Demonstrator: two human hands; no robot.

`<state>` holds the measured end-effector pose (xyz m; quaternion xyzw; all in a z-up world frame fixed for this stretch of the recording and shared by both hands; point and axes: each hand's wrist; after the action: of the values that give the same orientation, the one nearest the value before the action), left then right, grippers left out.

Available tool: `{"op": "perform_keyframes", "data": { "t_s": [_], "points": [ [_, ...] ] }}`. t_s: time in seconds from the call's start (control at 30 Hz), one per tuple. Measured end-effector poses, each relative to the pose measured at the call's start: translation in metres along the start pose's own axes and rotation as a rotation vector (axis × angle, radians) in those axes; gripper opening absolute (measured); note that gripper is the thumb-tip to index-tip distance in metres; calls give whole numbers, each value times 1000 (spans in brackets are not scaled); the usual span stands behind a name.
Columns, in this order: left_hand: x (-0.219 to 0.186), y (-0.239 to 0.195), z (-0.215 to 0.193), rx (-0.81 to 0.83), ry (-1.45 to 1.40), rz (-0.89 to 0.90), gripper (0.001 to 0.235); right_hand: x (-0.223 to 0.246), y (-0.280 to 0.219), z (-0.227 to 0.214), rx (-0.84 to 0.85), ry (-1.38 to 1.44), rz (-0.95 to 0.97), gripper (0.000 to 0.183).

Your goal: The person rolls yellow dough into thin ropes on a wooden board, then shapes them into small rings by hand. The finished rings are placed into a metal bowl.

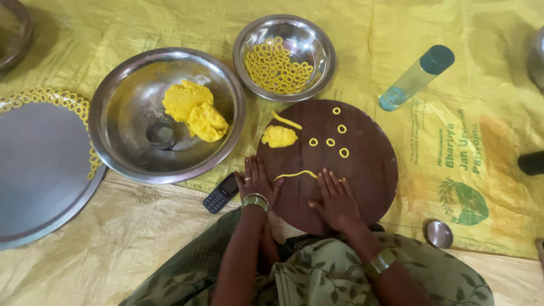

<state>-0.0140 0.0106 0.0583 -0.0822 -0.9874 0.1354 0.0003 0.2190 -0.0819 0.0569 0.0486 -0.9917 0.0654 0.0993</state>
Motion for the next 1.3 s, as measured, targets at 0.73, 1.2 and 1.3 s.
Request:
{"op": "perform_keyframes", "data": {
  "t_s": [0.73,1.2,1.3],
  "points": [
    [-9,15,46,-790,-55,146,15,-51,7,-25,-500,394,103,27],
    [-11,15,41,-530,-68,241,14,-68,-9,-45,-209,364,291,16],
    [-10,14,63,-592,54,171,29,-69,-13,-39,-101,244,431,23]
  ]
}}
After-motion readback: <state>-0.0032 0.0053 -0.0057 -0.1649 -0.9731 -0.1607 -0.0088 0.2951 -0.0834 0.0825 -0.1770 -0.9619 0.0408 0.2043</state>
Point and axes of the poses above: each hand's wrist, its own y-axis towards the middle knuckle, its own z-axis out of the palm, x = y × z, and after that the axes turned 12 degrees about y, right-handed
